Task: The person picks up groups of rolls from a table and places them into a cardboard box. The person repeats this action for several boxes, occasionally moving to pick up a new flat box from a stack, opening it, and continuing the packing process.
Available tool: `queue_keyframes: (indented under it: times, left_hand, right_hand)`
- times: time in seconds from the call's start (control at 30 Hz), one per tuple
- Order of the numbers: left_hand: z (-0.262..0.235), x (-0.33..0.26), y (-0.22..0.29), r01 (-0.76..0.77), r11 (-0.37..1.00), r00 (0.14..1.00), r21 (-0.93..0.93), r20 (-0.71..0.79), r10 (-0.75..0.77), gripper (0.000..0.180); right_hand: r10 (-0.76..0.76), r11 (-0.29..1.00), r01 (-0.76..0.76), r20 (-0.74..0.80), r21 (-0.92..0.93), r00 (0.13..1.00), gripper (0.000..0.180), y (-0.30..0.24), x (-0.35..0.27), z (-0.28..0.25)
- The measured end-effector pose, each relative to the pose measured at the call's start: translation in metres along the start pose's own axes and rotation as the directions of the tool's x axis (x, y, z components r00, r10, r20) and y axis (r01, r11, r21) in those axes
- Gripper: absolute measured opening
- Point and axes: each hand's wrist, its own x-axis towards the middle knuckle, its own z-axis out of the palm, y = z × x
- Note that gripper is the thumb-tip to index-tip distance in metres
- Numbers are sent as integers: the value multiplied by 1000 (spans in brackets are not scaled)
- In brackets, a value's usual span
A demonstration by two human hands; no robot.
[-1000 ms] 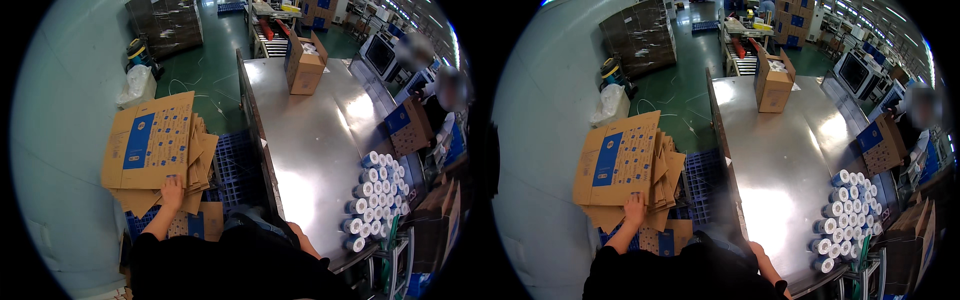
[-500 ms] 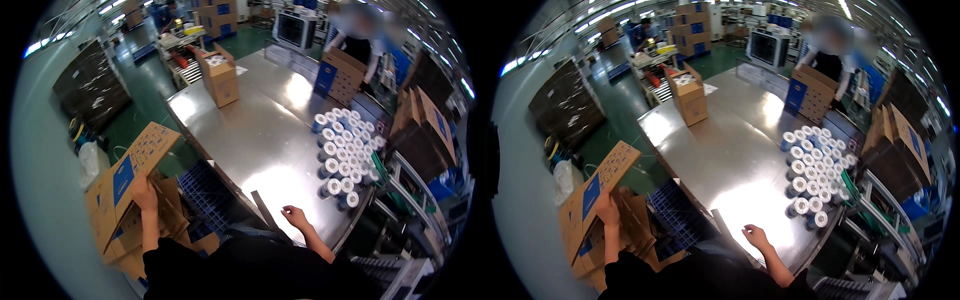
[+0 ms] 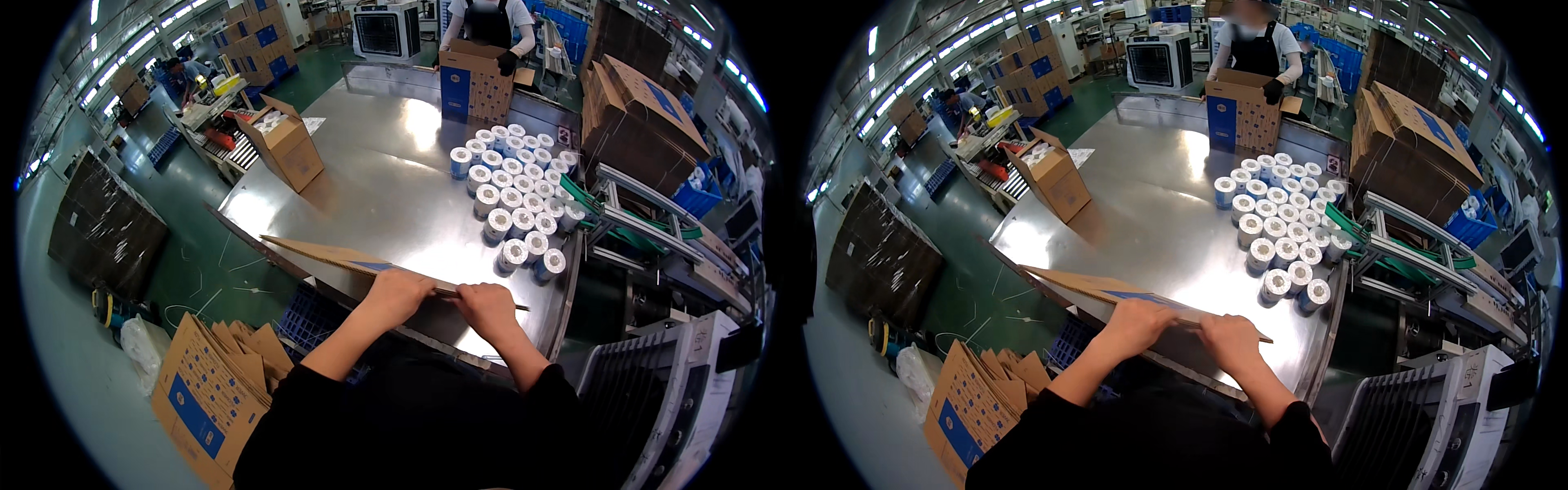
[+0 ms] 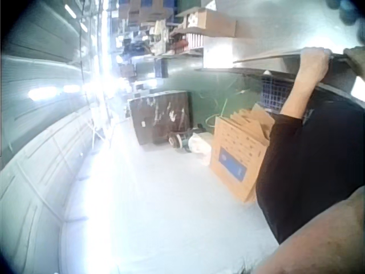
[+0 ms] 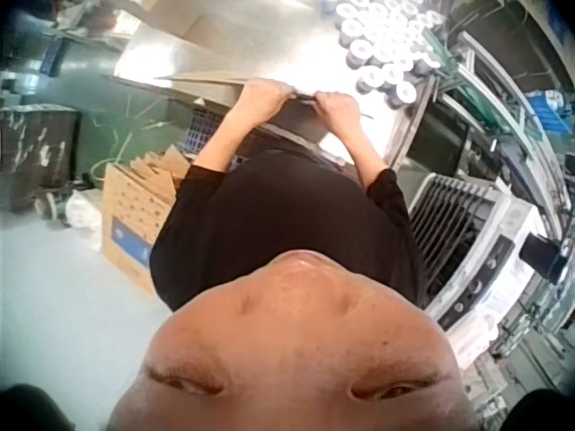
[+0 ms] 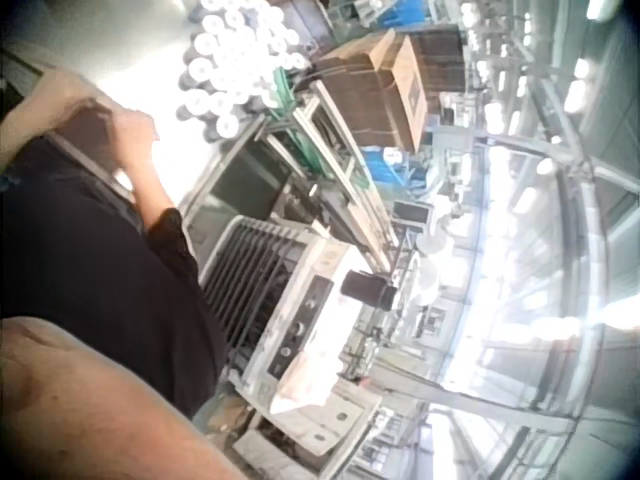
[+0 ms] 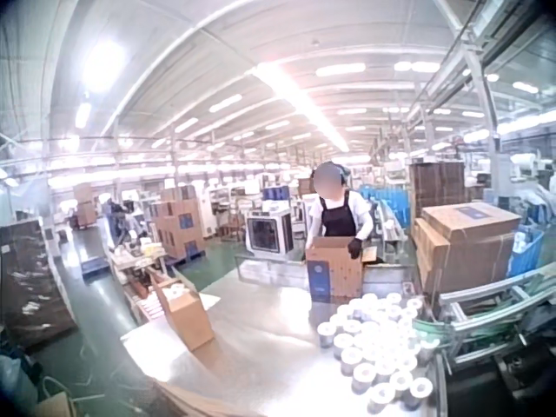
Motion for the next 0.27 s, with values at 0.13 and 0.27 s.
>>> queue_keyframes:
  times: [0.13,0.27]
  left_hand:
    - [2,25,-10,-75,996,960,-51,-275,58,38]
    - [3,27,-73,220,946,948,238,-281,-150,51]
  right_hand:
    - [133,991,-130,-126,31,983,28,33,-23,-39]
    - [236,970,-244,-200,-15,951,27,71,-17,-61]
